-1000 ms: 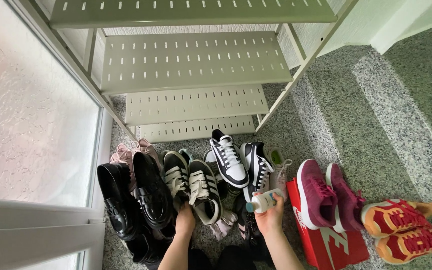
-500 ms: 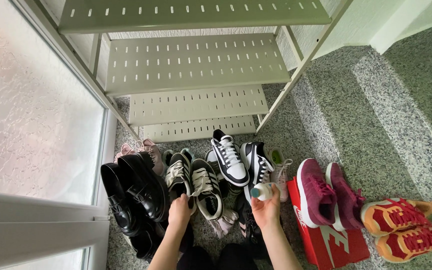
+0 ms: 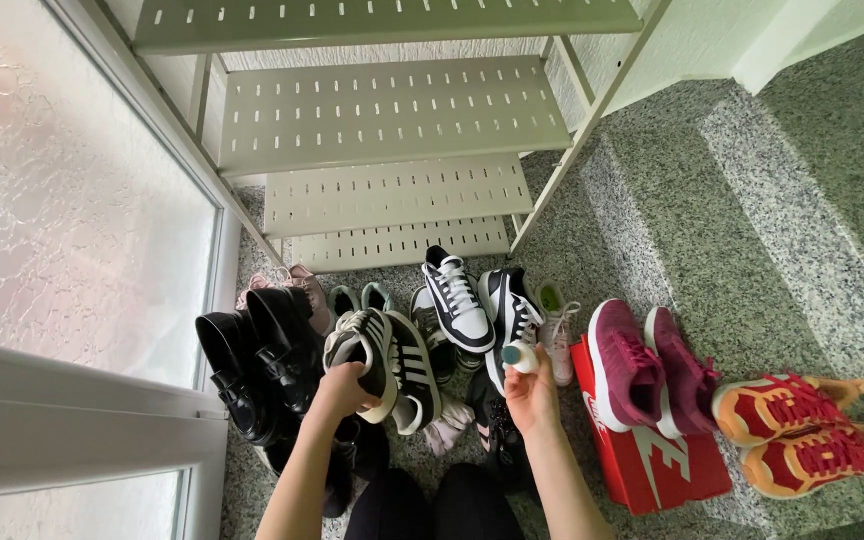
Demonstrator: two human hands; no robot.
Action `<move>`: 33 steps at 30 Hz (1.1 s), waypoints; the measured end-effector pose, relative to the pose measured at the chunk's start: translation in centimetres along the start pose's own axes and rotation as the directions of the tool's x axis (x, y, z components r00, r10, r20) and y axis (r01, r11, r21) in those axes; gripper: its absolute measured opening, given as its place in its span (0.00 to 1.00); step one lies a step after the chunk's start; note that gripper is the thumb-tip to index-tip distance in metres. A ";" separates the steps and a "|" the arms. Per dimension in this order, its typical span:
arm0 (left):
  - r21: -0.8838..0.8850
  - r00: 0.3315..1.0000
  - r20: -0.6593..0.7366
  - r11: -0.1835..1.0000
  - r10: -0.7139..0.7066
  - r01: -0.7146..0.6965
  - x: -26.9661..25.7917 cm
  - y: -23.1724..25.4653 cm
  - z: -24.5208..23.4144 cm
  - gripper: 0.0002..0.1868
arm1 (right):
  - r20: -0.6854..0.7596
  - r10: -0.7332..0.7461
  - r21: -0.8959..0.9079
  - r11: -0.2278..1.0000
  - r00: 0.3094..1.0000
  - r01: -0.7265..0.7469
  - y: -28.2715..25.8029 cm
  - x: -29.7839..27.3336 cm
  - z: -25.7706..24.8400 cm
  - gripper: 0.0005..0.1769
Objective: Cleaning a pair of sneakers using a cleaning solution and a cloth
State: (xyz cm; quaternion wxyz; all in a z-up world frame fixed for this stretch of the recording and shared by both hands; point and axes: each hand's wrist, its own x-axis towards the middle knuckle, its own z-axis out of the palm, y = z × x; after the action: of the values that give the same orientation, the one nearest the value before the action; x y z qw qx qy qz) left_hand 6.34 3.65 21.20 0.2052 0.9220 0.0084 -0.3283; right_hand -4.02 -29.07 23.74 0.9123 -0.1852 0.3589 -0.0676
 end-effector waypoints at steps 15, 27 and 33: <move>-0.493 0.996 0.036 0.868 0.079 -0.051 -7.4 0.3 -2.9 0.44 | 0.160 -0.018 -0.064 0.998 0.987 0.029 0.0 -3.0 0.9 0.25; -0.510 0.967 -0.102 0.822 0.234 -0.253 -20.2 6.9 -7.7 0.36 | 0.431 -0.364 -0.499 0.666 0.826 0.554 -1.4 -11.0 11.4 0.33; -0.566 0.921 -0.169 0.731 0.351 -0.382 -22.4 7.4 -7.3 0.23 | 0.737 -0.514 -0.319 0.311 0.440 0.896 -1.3 -12.9 13.2 0.27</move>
State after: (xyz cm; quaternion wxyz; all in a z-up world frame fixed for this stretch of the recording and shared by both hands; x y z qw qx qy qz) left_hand -5.74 2.32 42.75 0.5407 0.8037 -0.0671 -0.2392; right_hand -4.51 -23.10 41.30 0.6941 -0.6576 -0.0243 -0.2919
